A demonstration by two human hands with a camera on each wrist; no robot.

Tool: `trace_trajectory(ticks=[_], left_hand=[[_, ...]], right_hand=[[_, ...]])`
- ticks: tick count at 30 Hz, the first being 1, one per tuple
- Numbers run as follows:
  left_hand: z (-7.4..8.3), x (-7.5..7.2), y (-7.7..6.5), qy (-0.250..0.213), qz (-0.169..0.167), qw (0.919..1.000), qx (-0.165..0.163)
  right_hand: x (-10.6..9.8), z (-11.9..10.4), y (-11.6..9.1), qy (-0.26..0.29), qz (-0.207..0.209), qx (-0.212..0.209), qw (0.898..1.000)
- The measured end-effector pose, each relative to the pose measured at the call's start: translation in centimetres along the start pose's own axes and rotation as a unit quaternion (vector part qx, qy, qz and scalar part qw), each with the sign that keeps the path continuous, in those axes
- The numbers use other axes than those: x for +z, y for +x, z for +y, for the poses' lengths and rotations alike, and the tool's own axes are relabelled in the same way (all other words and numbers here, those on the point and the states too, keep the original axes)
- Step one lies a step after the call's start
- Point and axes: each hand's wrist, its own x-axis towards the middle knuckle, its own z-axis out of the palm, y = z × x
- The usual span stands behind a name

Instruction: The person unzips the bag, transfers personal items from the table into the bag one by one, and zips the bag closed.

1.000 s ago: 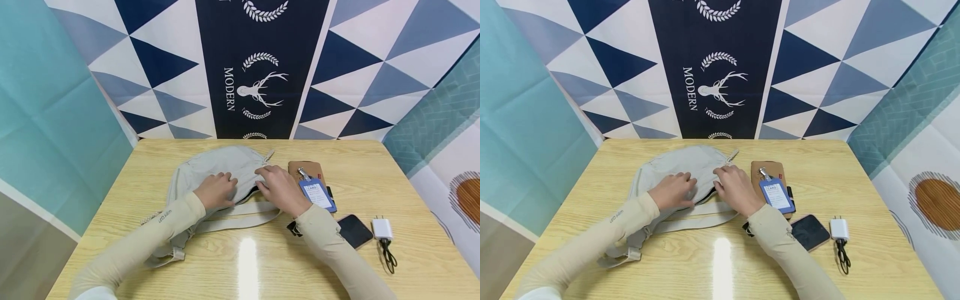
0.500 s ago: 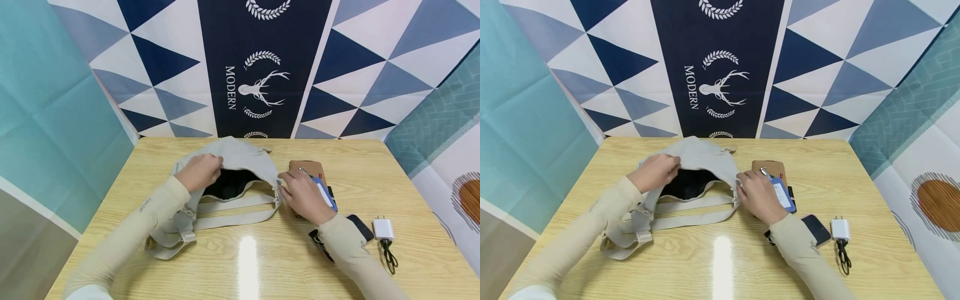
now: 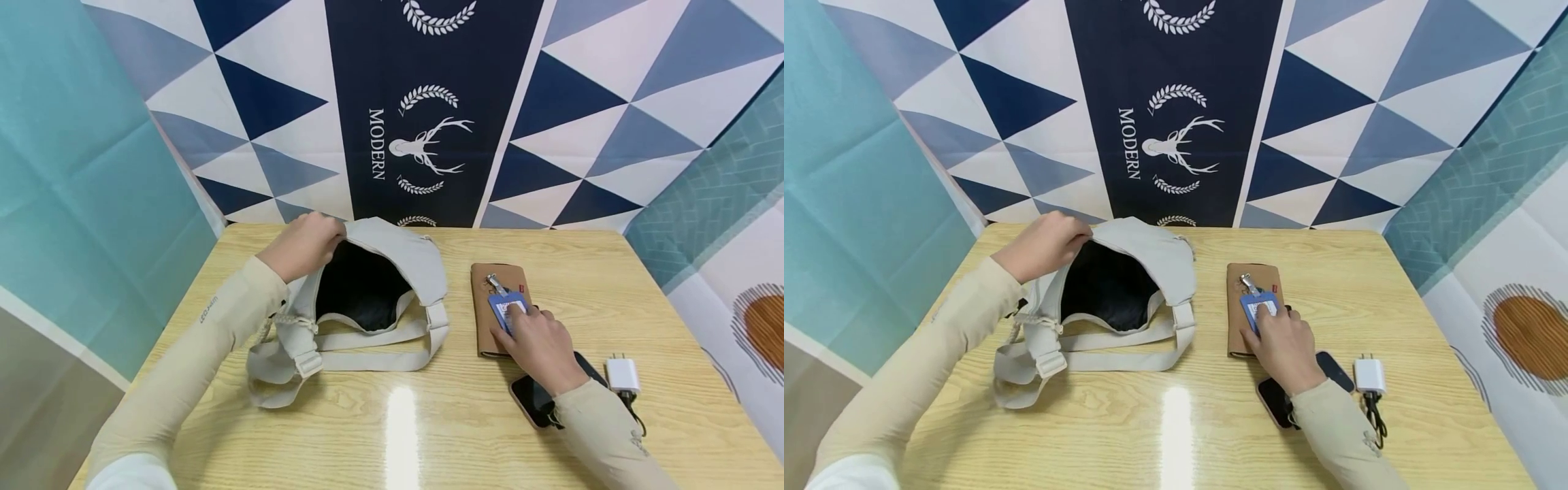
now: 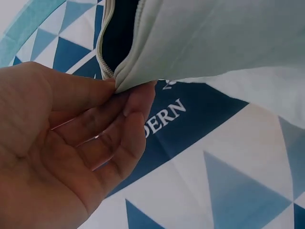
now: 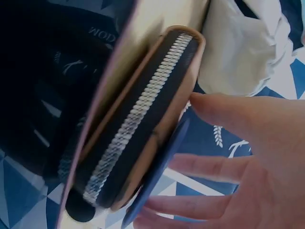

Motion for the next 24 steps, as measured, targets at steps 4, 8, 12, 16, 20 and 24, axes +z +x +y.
trace_trajectory(ticks=[4,8,12,16,20,24], left_hand=[[-0.7,-0.8,0.6,-0.011,0.01,0.9998,0.012],[-1.3,-1.5,1.0,-0.024,0.017,0.9993,0.022],[-1.5,-2.3,1.5,-0.031,0.02,0.999,0.023],[-1.4,-2.5,1.8,-0.029,0.022,0.9991,0.022],[-1.2,-2.1,1.9,-0.026,0.002,0.9995,0.019],[-1.2,-1.6,1.7,-0.026,-0.019,0.9994,0.012]], right_hand=[[0.0,0.1,-0.2,0.018,-0.02,0.006,1.0],[0.0,0.1,-0.6,0.027,-0.03,0.005,0.999],[0.1,0.0,-0.9,0.022,-0.023,0.006,0.999],[0.0,-0.1,-0.9,0.02,-0.018,0.016,1.0],[-0.2,-0.2,-0.8,0.029,-0.02,0.027,0.999],[-0.4,-0.5,-0.9,0.063,-0.024,0.035,0.997]])
